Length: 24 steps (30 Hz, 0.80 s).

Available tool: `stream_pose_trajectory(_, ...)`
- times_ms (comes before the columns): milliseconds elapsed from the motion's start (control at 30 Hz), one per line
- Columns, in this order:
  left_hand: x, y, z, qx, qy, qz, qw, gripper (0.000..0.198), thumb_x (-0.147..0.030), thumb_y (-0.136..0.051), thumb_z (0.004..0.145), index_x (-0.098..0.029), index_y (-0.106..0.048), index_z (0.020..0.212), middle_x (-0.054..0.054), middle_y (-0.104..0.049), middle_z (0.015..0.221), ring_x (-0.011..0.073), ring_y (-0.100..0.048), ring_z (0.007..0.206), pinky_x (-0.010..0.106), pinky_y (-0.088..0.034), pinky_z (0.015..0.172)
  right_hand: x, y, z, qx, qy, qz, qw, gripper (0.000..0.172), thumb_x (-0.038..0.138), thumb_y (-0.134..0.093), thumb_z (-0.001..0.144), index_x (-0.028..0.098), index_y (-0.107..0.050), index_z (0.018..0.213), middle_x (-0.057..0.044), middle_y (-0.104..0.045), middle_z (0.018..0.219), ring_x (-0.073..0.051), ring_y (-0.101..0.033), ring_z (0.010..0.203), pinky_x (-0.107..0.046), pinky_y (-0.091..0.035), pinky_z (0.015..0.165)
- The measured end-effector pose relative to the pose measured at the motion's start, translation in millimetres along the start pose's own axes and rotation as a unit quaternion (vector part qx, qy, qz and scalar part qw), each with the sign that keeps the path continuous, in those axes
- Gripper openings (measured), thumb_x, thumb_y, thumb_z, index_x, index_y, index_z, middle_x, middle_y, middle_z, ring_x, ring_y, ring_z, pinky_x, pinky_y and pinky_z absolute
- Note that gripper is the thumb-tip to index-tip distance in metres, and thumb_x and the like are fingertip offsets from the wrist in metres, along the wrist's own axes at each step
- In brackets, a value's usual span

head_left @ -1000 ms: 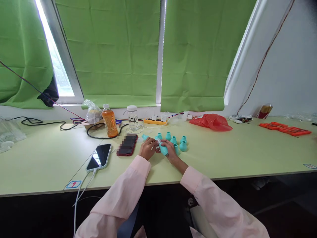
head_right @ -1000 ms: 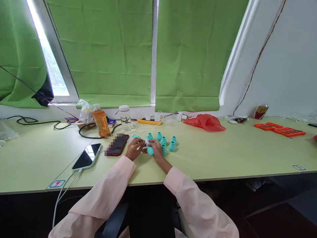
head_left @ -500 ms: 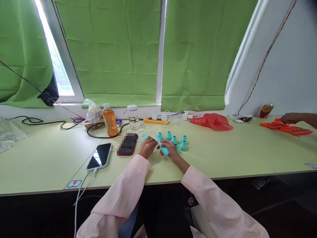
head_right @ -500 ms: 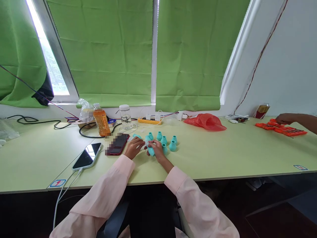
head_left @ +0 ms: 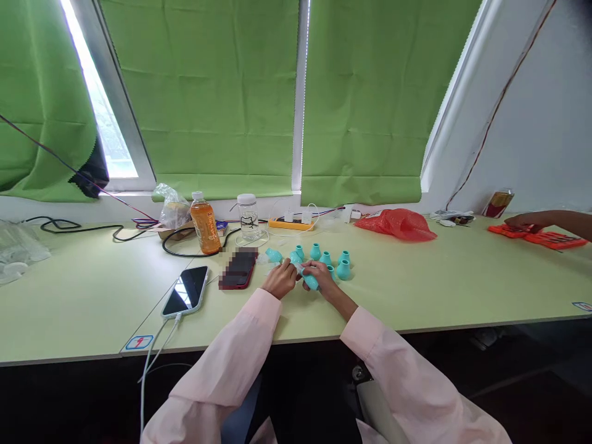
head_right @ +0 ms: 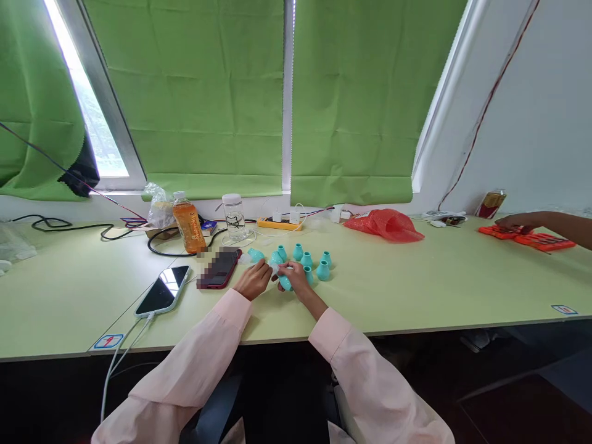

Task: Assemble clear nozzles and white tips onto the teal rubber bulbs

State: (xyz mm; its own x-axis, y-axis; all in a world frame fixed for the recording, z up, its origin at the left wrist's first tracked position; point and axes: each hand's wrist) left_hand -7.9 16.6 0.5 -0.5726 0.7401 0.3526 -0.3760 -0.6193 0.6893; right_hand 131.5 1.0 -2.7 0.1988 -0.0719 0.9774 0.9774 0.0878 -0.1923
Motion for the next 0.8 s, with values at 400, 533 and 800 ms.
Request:
stream_pose_trajectory(400, 1.5, -7.7, 0.4, -0.036, 0.093, -0.113, 0.989, 0.023, -0.019, -0.045, 0.076, -0.012, -0.053, 0.055, 0.009, -0.054, 0.056, 0.0206, -0.051, 0.066, 0.029, -0.042, 0.048, -4.2, -2.9, 1.2, -0.014, 0.016, 0.008, 1.0, 0.013, 0.015, -0.053, 0.051, 0.018, -0.046, 0.062, 0.005, -0.053, 0.043, -0.011, -0.045, 0.026, -0.022, -0.031, 0.027)
stream_pose_trajectory(533, 1.9, -5.9, 0.3, -0.09, 0.174, -0.182, 0.964, 0.018, -0.023, -0.048, 0.075, -0.012, -0.059, 0.065, 0.008, -0.058, 0.061, 0.0174, -0.053, 0.066, 0.029, -0.046, 0.053, -5.6, -6.4, 1.4, -0.019, 0.04, 0.04, 0.998, 0.013, 0.018, -0.051, 0.055, 0.019, -0.044, 0.065, 0.005, -0.054, 0.047, -0.011, -0.046, 0.028, -0.022, -0.032, 0.03)
stream_pose_trajectory(800, 9.3, -8.2, -0.4, -0.119, 0.251, -0.33, 0.902, 0.03, -0.035, -0.047, 0.076, -0.011, -0.063, 0.069, 0.005, -0.063, 0.06, 0.0112, -0.058, 0.052, 0.02, -0.048, 0.045, -2.3, -6.5, -1.5, 0.034, 0.05, 0.088, 0.994, 0.01, 0.019, -0.05, 0.057, 0.018, -0.044, 0.066, 0.002, -0.057, 0.052, -0.01, -0.045, 0.03, -0.023, -0.032, 0.032)
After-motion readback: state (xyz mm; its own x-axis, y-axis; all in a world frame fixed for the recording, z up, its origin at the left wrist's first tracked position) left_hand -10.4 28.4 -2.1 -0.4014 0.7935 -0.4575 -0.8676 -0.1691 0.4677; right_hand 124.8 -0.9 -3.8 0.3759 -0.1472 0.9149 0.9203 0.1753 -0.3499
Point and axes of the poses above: each hand's wrist, its own z-axis towards the middle knuckle, its own y-axis out of the back of the hand, x = y × z
